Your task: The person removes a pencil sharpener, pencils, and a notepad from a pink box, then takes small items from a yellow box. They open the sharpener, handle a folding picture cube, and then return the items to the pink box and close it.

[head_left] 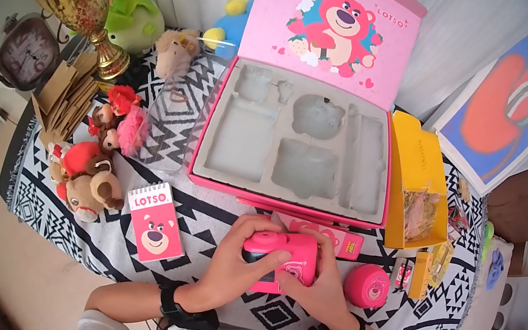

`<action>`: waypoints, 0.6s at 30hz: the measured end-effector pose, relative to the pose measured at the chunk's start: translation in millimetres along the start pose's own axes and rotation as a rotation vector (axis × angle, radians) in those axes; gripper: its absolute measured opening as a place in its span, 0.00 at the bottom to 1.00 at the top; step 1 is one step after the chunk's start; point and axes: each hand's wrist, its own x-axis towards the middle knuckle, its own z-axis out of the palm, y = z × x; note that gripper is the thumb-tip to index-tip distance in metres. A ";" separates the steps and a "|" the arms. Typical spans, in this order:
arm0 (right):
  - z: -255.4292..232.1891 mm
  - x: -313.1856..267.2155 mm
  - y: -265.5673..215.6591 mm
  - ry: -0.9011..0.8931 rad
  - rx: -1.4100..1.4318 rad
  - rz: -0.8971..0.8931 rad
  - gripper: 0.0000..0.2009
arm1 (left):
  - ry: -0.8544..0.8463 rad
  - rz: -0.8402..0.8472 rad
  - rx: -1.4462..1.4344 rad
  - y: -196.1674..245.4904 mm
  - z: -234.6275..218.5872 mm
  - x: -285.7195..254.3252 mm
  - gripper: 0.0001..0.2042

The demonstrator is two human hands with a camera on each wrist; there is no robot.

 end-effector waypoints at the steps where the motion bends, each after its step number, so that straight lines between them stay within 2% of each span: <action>1: 1.3 0.2 3.7 0.021 0.002 -0.028 0.36 | 0.036 0.004 -0.047 -0.6 3.0 -2.2 0.18; 2: -0.5 -1.0 4.2 0.022 0.001 -0.020 0.36 | 0.035 -0.003 -0.050 -3.2 2.3 -3.6 0.18; 4: -7.0 -3.0 5.7 -0.026 0.028 0.035 0.36 | -0.053 -0.051 -0.234 -11.0 -3.5 -5.8 0.18; 6: -10.1 -6.2 13.3 -0.034 0.003 0.048 0.35 | -0.094 -0.106 -0.230 -5.9 -6.6 -5.5 0.18; 8: -10.4 -7.1 19.6 -0.060 -0.047 -0.049 0.35 | -0.095 -0.218 -0.373 1.4 -7.1 -4.1 0.19; 15: -14.9 -5.0 11.3 -0.071 0.037 0.009 0.37 | -0.161 -0.071 -0.257 -3.5 -9.7 3.2 0.20; 16: -15.2 -5.4 11.8 -0.072 0.036 0.009 0.37 | -0.160 -0.070 -0.257 -2.8 -7.7 2.5 0.20; 18: -14.9 -5.1 14.3 -0.066 0.031 0.026 0.38 | -0.075 -0.207 -0.369 -0.6 -3.0 -0.8 0.22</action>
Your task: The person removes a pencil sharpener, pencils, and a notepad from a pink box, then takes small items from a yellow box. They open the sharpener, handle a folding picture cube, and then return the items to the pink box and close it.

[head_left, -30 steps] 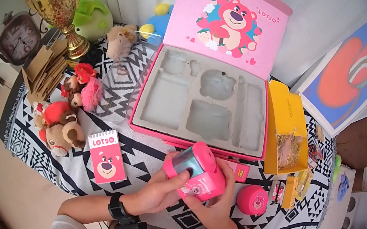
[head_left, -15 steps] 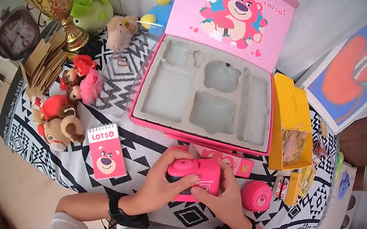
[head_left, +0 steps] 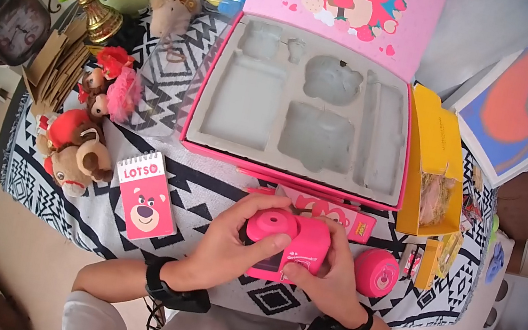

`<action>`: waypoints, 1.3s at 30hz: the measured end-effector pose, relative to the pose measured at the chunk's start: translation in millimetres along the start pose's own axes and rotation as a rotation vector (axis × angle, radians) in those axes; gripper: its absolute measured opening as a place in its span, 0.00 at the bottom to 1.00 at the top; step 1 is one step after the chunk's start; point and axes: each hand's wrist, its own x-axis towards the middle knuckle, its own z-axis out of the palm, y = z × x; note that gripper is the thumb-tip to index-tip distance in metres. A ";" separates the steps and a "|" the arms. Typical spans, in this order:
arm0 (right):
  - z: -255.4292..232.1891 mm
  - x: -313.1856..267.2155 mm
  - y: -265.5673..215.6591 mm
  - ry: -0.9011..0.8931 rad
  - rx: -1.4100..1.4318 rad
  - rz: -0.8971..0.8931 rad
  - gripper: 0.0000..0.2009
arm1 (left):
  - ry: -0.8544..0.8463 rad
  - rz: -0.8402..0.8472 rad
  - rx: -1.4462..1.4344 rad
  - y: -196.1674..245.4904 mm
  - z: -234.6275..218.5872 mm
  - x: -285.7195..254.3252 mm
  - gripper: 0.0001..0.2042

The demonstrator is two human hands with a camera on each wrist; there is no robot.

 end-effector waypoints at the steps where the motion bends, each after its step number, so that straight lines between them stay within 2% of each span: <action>1: 2.6 -1.2 3.7 -0.004 -0.003 -0.009 0.38 | -0.003 0.140 0.167 -2.4 -1.4 -1.9 0.23; 2: 6.0 -2.9 8.7 0.011 0.003 -0.094 0.39 | -0.006 0.287 0.335 -4.3 -2.6 -1.7 0.24; 3: 8.3 -4.0 11.4 0.024 0.011 -0.174 0.40 | -0.012 0.283 0.294 -2.0 -1.9 -3.1 0.25; 7: 9.4 -2.7 12.0 0.014 0.031 -0.187 0.41 | -0.003 0.284 0.242 0.7 -5.3 -2.4 0.27; 9: 1.9 -1.5 13.9 -0.054 -0.092 -0.331 0.43 | -0.123 0.335 0.189 3.5 -10.1 0.6 0.32; 10: -1.5 0.1 14.2 -0.051 -0.095 -0.334 0.43 | -0.126 0.339 0.188 5.3 -13.5 3.2 0.32; 12: -7.8 3.1 13.6 -0.124 -0.111 -0.380 0.44 | -0.265 0.392 0.280 8.4 -19.4 7.3 0.40; 16: -9.8 6.6 4.9 -0.152 -0.198 -0.452 0.42 | -0.301 0.426 0.296 13.6 -19.7 8.3 0.38; 18: -8.9 10.6 8.0 -0.154 -0.198 -0.606 0.39 | -0.323 0.433 0.282 14.9 -18.2 6.8 0.38; 20: -8.7 9.6 7.7 -0.141 -0.163 -0.564 0.38 | -0.335 0.425 0.270 16.7 -16.3 6.9 0.39; 22: -8.8 8.6 7.2 -0.129 -0.124 -0.521 0.38 | -0.229 0.385 0.116 17.5 -11.5 8.1 0.40; 23: -9.9 9.4 6.3 -0.116 -0.102 -0.509 0.38 | -0.227 0.392 0.119 18.4 -12.9 9.2 0.40; 25: -10.7 10.8 6.0 -0.110 -0.081 -0.503 0.39 | -0.259 0.267 0.119 18.4 -17.4 11.3 0.40; 26: -10.6 10.8 7.2 -0.105 -0.082 -0.499 0.39 | -0.256 0.271 0.122 16.9 -19.1 12.8 0.40; 28: -10.2 11.0 7.4 -0.106 -0.081 -0.498 0.40 | -0.306 0.389 0.226 12.8 -22.7 16.1 0.39; 32: -9.5 11.1 8.1 -0.104 -0.104 -0.496 0.40 | -0.291 0.407 0.208 11.5 -22.8 16.2 0.38; 35: -10.6 11.6 7.3 -0.113 -0.083 -0.481 0.40 | -0.316 0.369 0.206 16.8 -23.0 15.4 0.39; 37: -11.5 10.5 7.3 -0.123 -0.074 -0.477 0.40 | -0.339 0.230 0.101 17.1 -23.3 13.5 0.38; 39: -14.2 7.6 7.2 -0.152 0.013 -0.386 0.41 | -0.351 0.256 0.116 16.6 -26.6 14.1 0.39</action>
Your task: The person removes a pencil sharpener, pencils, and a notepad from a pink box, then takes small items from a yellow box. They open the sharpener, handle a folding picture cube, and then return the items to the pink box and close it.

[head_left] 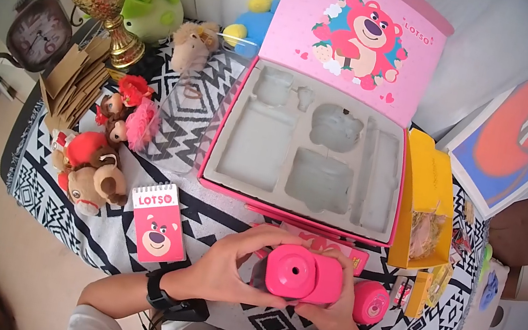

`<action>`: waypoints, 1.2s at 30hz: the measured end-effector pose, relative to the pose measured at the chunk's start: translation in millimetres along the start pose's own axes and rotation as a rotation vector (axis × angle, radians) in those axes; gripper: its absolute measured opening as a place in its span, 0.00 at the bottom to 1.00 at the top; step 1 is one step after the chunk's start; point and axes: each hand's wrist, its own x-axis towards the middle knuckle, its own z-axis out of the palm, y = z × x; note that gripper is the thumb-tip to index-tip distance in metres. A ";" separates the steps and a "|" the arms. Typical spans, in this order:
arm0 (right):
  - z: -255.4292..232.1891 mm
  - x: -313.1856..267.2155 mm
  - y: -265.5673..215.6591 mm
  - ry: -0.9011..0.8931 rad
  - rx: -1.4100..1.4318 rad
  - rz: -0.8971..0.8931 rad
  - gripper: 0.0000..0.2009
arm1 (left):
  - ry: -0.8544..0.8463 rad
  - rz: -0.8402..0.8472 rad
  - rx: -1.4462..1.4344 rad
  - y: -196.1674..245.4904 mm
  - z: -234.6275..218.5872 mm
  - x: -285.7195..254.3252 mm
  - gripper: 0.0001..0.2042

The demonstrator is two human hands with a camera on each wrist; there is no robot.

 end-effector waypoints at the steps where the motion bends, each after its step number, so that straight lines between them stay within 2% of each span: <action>1: -1.9 -2.0 -0.6 -0.004 -0.006 -0.002 0.41 | -0.016 0.022 0.018 0.0 -1.3 0.1 0.40; 3: -5.7 -5.7 -0.5 0.033 0.166 0.113 0.42 | -0.009 0.074 -0.017 2.3 -0.4 0.6 0.38; 4: -5.8 -6.3 -1.1 0.028 0.158 0.108 0.42 | -0.004 0.118 -0.052 3.2 0.2 0.6 0.37; 5: -4.5 -7.0 -1.3 0.048 0.353 0.182 0.41 | -0.004 0.127 -0.052 0.9 0.4 -0.3 0.37; 6: -3.7 -8.5 -1.3 0.070 0.548 0.257 0.41 | -0.001 0.136 -0.094 -3.9 0.4 -1.7 0.34; 7: -4.7 -10.3 0.4 0.066 0.541 0.253 0.41 | 0.001 0.147 -0.136 -6.3 0.2 -1.0 0.32; 8: -6.2 -11.7 3.3 0.059 0.625 0.306 0.40 | 0.032 0.117 -0.195 0.2 3.1 1.3 0.25; 9: -6.2 -11.6 3.9 0.052 0.712 0.362 0.39 | 0.033 0.123 -0.194 -0.1 2.1 1.2 0.25; 10: -5.8 -10.1 0.3 -0.007 0.731 0.383 0.38 | 0.035 0.102 -0.189 -1.5 0.3 -0.3 0.22; 14: 3.8 -8.3 -0.3 0.032 0.785 0.502 0.42 | 0.045 0.066 -0.171 -3.8 -1.2 -1.1 0.15; 17: 9.6 -0.6 -3.6 -0.025 0.789 0.571 0.41 | 0.051 0.107 -0.170 -8.7 -3.2 0.2 0.14; 19: 7.5 -1.4 14.4 -0.276 1.396 0.442 0.41 | 0.079 0.079 -0.178 -5.4 -1.2 0.8 0.14; 25: 8.6 0.2 14.8 -0.283 1.559 0.581 0.39 | 0.108 0.053 -0.204 -3.8 2.8 2.3 0.14; 28: 11.1 -2.2 18.8 -0.253 1.534 0.625 0.40 | 0.094 0.041 -0.237 -5.9 2.7 2.8 0.15; 30: 13.0 -3.4 21.1 -0.215 1.490 0.595 0.41 | 0.083 0.048 -0.234 -6.0 1.3 3.6 0.16; 32: 14.2 -7.2 22.3 -0.160 1.445 0.559 0.41 | 0.084 -0.040 -0.373 -6.1 2.6 4.3 0.16; 36: 13.1 -4.6 25.1 -0.196 1.516 0.627 0.41 | 0.083 -0.059 -0.384 -14.3 3.6 3.8 0.16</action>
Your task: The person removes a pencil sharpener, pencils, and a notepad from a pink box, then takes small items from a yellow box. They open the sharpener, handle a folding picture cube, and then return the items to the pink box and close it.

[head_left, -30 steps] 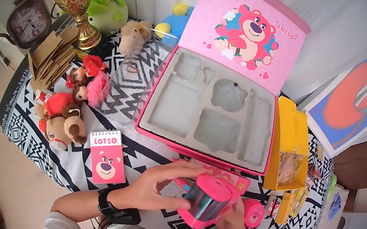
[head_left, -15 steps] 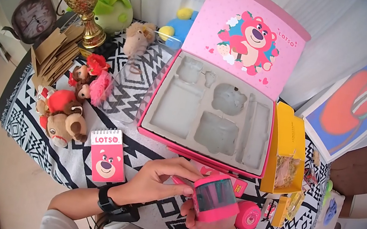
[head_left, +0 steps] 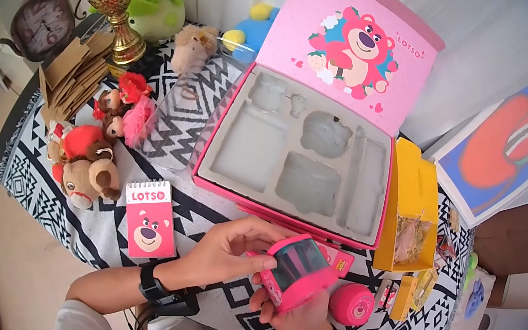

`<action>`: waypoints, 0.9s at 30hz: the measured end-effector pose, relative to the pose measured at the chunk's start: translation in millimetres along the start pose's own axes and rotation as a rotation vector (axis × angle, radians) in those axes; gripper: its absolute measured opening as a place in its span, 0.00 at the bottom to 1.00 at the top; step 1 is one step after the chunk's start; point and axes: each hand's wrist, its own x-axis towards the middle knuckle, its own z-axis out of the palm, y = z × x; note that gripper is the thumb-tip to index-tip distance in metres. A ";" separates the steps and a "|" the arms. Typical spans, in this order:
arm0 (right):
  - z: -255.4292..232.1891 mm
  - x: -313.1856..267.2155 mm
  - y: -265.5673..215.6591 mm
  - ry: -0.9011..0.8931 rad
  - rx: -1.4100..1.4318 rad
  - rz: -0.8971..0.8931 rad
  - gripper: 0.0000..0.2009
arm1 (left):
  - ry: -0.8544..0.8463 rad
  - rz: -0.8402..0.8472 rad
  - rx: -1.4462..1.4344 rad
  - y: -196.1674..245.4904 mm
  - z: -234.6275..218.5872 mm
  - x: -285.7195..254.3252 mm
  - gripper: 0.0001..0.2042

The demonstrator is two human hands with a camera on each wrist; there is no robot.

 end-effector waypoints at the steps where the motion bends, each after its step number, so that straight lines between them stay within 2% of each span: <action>1: -1.3 -2.5 1.8 0.008 0.013 0.028 0.41 | -0.010 0.022 -0.021 -3.1 -0.4 1.9 0.17; 2: -1.6 -3.6 2.0 0.010 0.018 0.022 0.41 | -0.020 0.049 -0.042 -4.6 -0.7 3.5 0.17; 3: -1.4 -3.5 0.2 -0.017 0.049 0.090 0.40 | -0.022 0.047 -0.042 -3.2 -1.3 3.3 0.17; 5: -1.7 -3.7 0.6 -0.047 0.086 0.157 0.39 | -0.009 -0.114 -0.034 1.3 -3.4 -0.7 0.18; 9: -1.2 -1.1 3.0 -0.043 -0.031 0.313 0.42 | 0.006 -0.058 -0.057 -13.4 -1.9 0.0 0.19; 10: -1.1 0.3 3.3 -0.059 -0.055 0.361 0.44 | 0.060 -0.171 -0.146 -13.1 -0.6 -0.4 0.20; 11: -2.7 0.9 3.7 -0.064 -0.054 0.362 0.44 | 0.115 -0.282 -0.234 -12.8 0.4 -0.6 0.22; 14: -7.7 0.9 4.9 -0.110 -0.100 0.371 0.48 | 0.128 -0.331 -0.353 -15.8 3.1 -0.9 0.23; 16: -7.3 0.0 4.7 -0.097 -0.269 0.393 0.50 | 0.113 -0.350 -0.351 -10.2 5.6 -1.4 0.23; 23: -7.0 -1.5 4.7 -0.091 -0.308 0.387 0.52 | 0.059 -0.394 -0.411 -9.1 3.1 -1.0 0.23; 27: -8.1 -1.6 5.7 -0.095 -0.284 0.388 0.52 | 0.104 -0.374 -0.351 -6.0 8.7 -0.8 0.24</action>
